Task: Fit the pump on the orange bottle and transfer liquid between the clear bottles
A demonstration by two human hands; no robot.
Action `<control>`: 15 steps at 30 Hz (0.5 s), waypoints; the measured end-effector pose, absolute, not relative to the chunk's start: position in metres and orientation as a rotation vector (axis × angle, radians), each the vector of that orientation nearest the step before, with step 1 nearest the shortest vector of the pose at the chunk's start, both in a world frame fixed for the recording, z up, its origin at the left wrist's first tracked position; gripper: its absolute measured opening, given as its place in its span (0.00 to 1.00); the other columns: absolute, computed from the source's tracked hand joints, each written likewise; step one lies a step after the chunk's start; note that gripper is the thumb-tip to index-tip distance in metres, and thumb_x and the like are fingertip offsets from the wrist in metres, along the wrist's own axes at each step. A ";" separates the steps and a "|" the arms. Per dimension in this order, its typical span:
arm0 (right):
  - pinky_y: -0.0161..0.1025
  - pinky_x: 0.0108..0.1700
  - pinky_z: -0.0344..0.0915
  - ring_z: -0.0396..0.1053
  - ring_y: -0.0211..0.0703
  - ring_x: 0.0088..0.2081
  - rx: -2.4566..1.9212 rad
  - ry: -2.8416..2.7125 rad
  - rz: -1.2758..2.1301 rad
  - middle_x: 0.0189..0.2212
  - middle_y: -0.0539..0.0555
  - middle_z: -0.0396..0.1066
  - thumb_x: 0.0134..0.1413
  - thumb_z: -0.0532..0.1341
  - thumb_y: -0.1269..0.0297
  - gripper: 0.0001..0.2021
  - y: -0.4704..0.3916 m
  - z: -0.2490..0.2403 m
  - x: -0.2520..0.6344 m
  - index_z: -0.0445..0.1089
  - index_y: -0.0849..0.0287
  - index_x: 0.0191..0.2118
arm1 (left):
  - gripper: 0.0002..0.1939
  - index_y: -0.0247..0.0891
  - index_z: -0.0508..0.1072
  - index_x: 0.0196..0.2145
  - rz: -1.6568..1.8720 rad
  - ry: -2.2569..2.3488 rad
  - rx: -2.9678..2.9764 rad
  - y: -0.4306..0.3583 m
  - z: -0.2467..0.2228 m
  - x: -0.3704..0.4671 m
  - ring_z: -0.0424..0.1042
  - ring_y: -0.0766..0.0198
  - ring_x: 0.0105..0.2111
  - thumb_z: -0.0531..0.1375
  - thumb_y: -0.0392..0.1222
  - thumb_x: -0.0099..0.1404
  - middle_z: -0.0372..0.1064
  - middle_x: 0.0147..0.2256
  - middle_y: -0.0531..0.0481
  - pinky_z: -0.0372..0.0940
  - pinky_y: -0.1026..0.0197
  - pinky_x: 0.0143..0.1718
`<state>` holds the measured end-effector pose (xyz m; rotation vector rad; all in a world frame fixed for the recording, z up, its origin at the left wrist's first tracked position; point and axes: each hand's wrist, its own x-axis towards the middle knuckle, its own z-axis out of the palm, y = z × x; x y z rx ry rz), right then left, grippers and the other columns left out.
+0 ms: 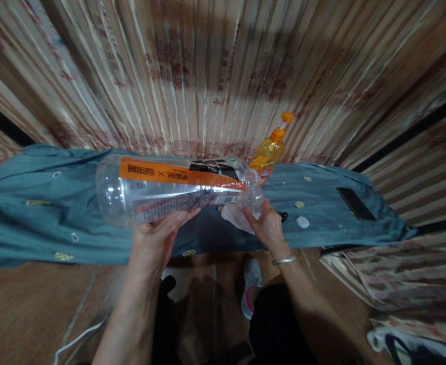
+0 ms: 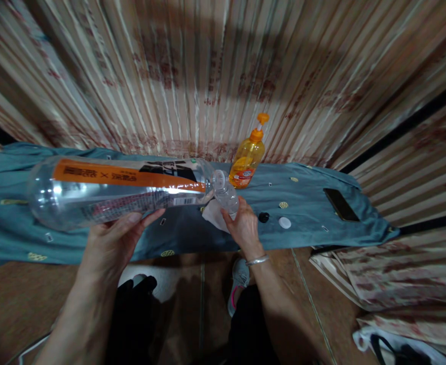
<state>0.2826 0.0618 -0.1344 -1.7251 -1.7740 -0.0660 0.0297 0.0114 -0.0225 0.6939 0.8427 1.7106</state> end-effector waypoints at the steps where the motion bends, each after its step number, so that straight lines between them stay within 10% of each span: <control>1: 0.48 0.42 0.72 0.78 0.57 0.40 -1.722 -1.776 -0.066 0.38 0.67 0.78 0.63 0.50 0.36 0.35 0.062 -0.134 0.283 0.67 0.67 0.53 | 0.20 0.41 0.81 0.30 1.714 0.839 0.682 0.011 -0.022 0.030 0.81 0.58 0.34 0.80 0.38 0.37 0.81 0.30 0.52 0.81 0.52 0.39; 15: 0.48 0.42 0.72 0.77 0.57 0.40 -1.734 -1.769 -0.060 0.39 0.68 0.78 0.63 0.50 0.36 0.35 0.062 -0.134 0.282 0.67 0.67 0.53 | 0.18 0.41 0.82 0.30 1.701 0.822 0.724 0.012 -0.024 0.029 0.82 0.58 0.35 0.80 0.39 0.39 0.81 0.31 0.52 0.81 0.54 0.40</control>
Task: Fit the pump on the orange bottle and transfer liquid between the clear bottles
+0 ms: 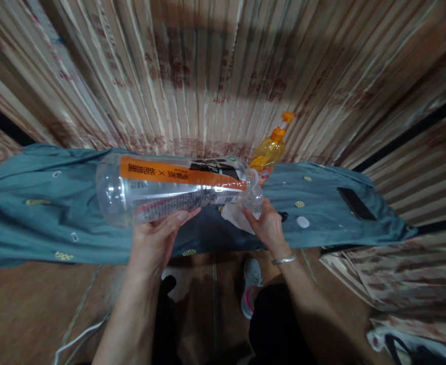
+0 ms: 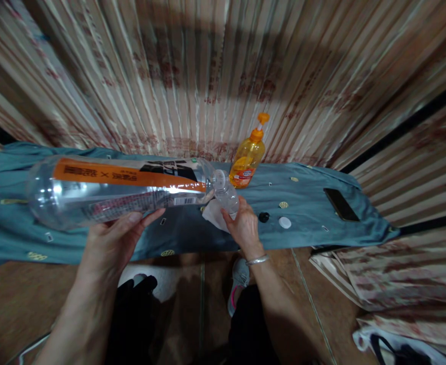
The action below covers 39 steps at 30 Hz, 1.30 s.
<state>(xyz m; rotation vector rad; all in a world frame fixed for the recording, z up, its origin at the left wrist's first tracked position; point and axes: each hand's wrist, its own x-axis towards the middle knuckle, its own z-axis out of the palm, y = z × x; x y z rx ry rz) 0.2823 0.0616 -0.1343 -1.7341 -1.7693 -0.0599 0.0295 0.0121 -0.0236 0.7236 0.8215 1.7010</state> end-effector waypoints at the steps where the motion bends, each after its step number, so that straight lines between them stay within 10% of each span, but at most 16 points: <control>1: 0.48 0.42 0.72 0.77 0.56 0.40 -1.732 -1.772 -0.061 0.39 0.68 0.78 0.63 0.50 0.36 0.35 0.062 -0.134 0.282 0.67 0.68 0.53 | 0.17 0.40 0.82 0.29 1.702 0.822 0.726 0.012 -0.024 0.029 0.82 0.58 0.35 0.80 0.39 0.40 0.81 0.30 0.52 0.81 0.53 0.40; 39: 0.49 0.43 0.72 0.77 0.57 0.40 -1.737 -1.790 -0.057 0.39 0.68 0.78 0.64 0.50 0.37 0.34 0.061 -0.134 0.283 0.67 0.67 0.53 | 0.17 0.40 0.80 0.28 1.708 0.893 0.758 0.010 -0.021 0.030 0.82 0.56 0.33 0.79 0.40 0.41 0.80 0.29 0.52 0.80 0.47 0.42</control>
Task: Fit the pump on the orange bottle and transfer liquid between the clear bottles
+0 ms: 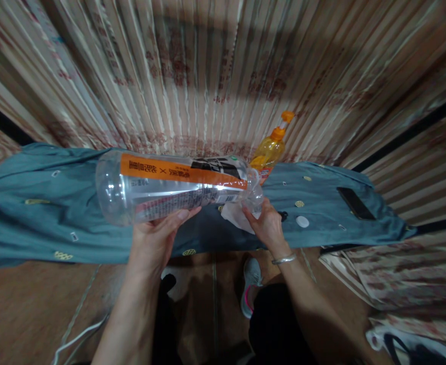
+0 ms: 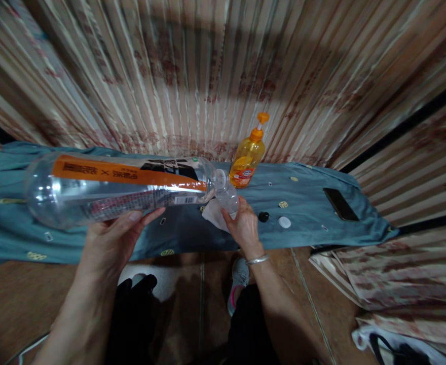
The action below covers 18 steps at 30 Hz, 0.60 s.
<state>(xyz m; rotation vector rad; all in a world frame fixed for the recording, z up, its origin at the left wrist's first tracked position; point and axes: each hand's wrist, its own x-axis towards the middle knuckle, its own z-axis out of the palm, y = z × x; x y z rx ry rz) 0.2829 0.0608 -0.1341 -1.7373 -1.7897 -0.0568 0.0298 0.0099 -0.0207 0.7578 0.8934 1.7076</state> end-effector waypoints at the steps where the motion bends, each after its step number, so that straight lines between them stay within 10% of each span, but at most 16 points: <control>1: 0.49 0.43 0.72 0.77 0.57 0.40 -1.736 -1.791 -0.056 0.40 0.68 0.78 0.64 0.51 0.37 0.34 0.061 -0.134 0.283 0.67 0.67 0.53 | 0.17 0.40 0.80 0.29 1.707 0.888 0.757 0.010 -0.020 0.030 0.82 0.55 0.33 0.79 0.40 0.40 0.80 0.29 0.52 0.80 0.47 0.42; 18: 0.49 0.43 0.72 0.77 0.57 0.41 -1.731 -1.785 -0.059 0.41 0.68 0.78 0.63 0.50 0.36 0.35 0.061 -0.135 0.283 0.66 0.67 0.54 | 0.17 0.41 0.80 0.30 1.702 0.884 0.782 0.011 -0.021 0.029 0.82 0.54 0.35 0.78 0.39 0.42 0.80 0.30 0.52 0.80 0.45 0.44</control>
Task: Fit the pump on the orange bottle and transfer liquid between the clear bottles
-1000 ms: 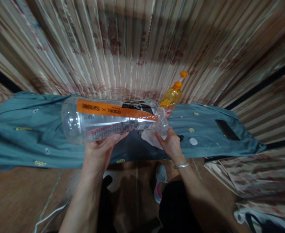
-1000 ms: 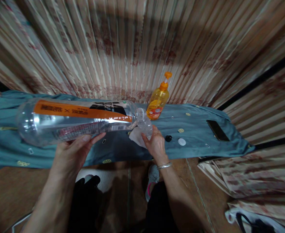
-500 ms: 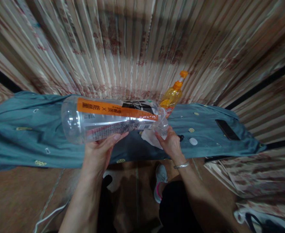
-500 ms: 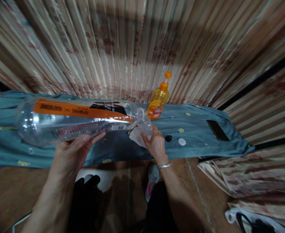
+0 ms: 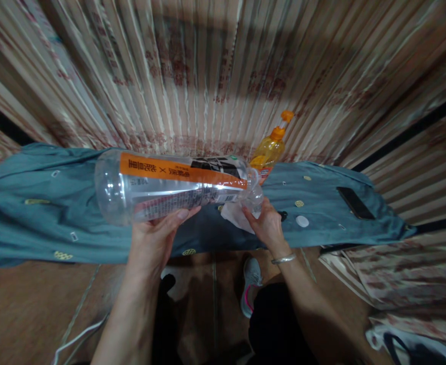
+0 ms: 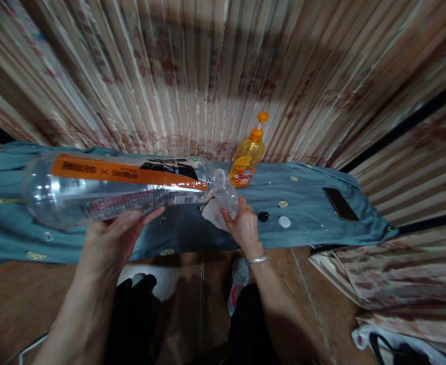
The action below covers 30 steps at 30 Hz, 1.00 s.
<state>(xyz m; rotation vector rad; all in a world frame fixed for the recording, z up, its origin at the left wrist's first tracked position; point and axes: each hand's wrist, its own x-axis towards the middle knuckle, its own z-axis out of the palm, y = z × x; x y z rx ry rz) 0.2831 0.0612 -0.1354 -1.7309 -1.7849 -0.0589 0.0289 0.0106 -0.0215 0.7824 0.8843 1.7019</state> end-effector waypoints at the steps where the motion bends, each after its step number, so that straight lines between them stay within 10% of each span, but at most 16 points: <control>1: 0.49 0.43 0.72 0.77 0.57 0.41 -1.731 -1.783 -0.058 0.41 0.68 0.78 0.63 0.50 0.35 0.35 0.061 -0.135 0.283 0.66 0.67 0.54 | 0.17 0.41 0.80 0.29 1.703 0.875 0.780 0.011 -0.022 0.029 0.82 0.55 0.34 0.79 0.39 0.42 0.80 0.30 0.52 0.80 0.46 0.44; 30: 0.48 0.43 0.72 0.77 0.57 0.42 -1.745 -1.779 -0.047 0.40 0.67 0.79 0.63 0.51 0.36 0.34 0.061 -0.135 0.283 0.66 0.66 0.55 | 0.18 0.41 0.80 0.31 1.689 0.873 0.785 0.010 -0.023 0.027 0.82 0.54 0.35 0.79 0.41 0.42 0.81 0.32 0.51 0.80 0.46 0.45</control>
